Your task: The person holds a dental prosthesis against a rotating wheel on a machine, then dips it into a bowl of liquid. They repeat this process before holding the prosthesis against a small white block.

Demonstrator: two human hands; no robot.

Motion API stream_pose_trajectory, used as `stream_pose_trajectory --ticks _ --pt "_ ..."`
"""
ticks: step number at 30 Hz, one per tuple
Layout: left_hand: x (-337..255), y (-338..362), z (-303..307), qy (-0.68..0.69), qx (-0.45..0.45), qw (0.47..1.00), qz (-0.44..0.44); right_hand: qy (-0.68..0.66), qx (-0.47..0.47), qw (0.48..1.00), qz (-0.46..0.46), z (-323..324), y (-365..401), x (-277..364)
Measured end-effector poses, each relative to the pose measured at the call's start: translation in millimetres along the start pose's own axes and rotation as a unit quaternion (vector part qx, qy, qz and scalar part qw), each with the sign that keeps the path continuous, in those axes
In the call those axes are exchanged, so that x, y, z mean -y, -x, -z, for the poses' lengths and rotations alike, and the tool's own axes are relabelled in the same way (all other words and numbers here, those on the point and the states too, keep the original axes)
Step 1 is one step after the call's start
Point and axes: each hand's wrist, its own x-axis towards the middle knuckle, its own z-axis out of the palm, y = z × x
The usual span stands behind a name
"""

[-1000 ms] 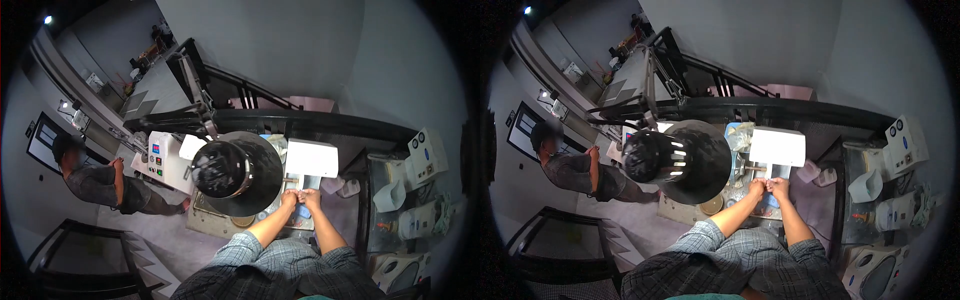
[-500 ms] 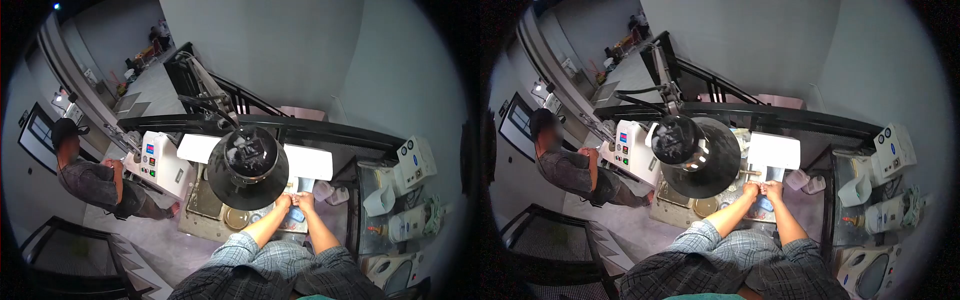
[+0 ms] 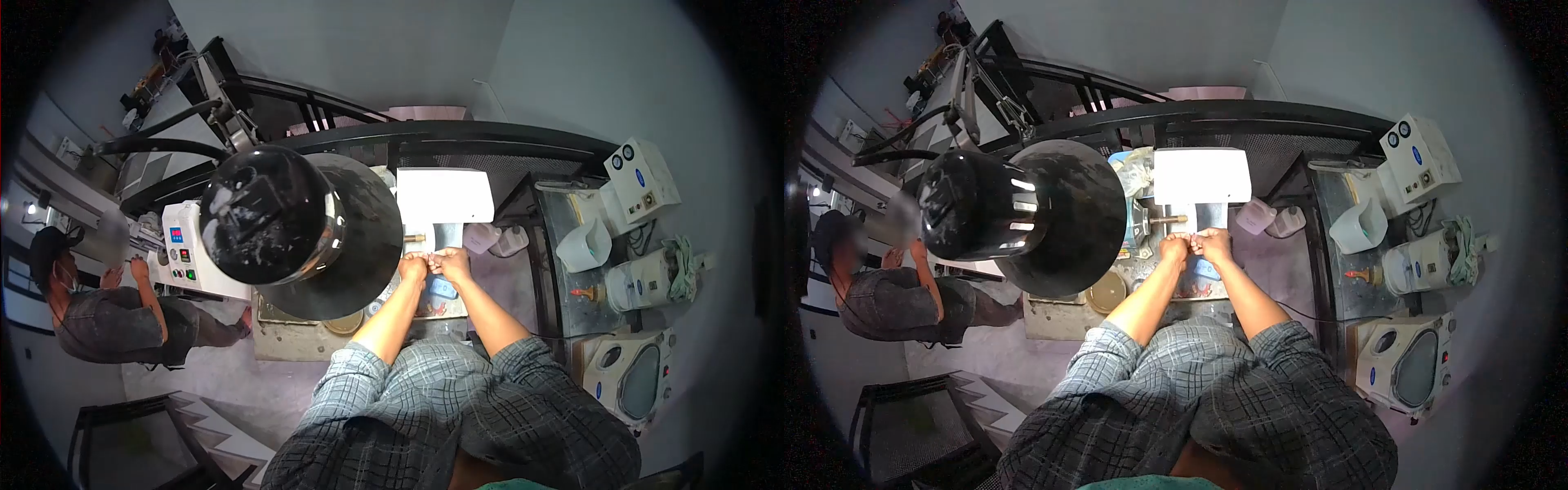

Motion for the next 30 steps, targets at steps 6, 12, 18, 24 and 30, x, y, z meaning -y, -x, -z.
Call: stream_pose_trajectory --ticks 6,12,18,24,30 --pt "6 -14 9 -0.023 0.036 0.999 0.01 -0.028 0.006 0.999 -0.02 -2 -6 -6" --pt "-4 -8 7 -0.041 0.045 0.997 0.038 -0.02 0.005 0.999 -0.032 -3 -7 -7" --pt "-1 -14 7 -0.058 0.01 0.998 0.035 -0.006 0.009 1.0 -0.027 -5 -7 -6" --pt "2 -21 12 -0.062 0.043 0.996 0.048 -0.019 0.012 0.999 -0.027 -5 -10 -10" --pt "11 -26 11 -0.071 0.028 0.997 0.032 -0.015 0.015 0.999 -0.028 -2 -9 -9"
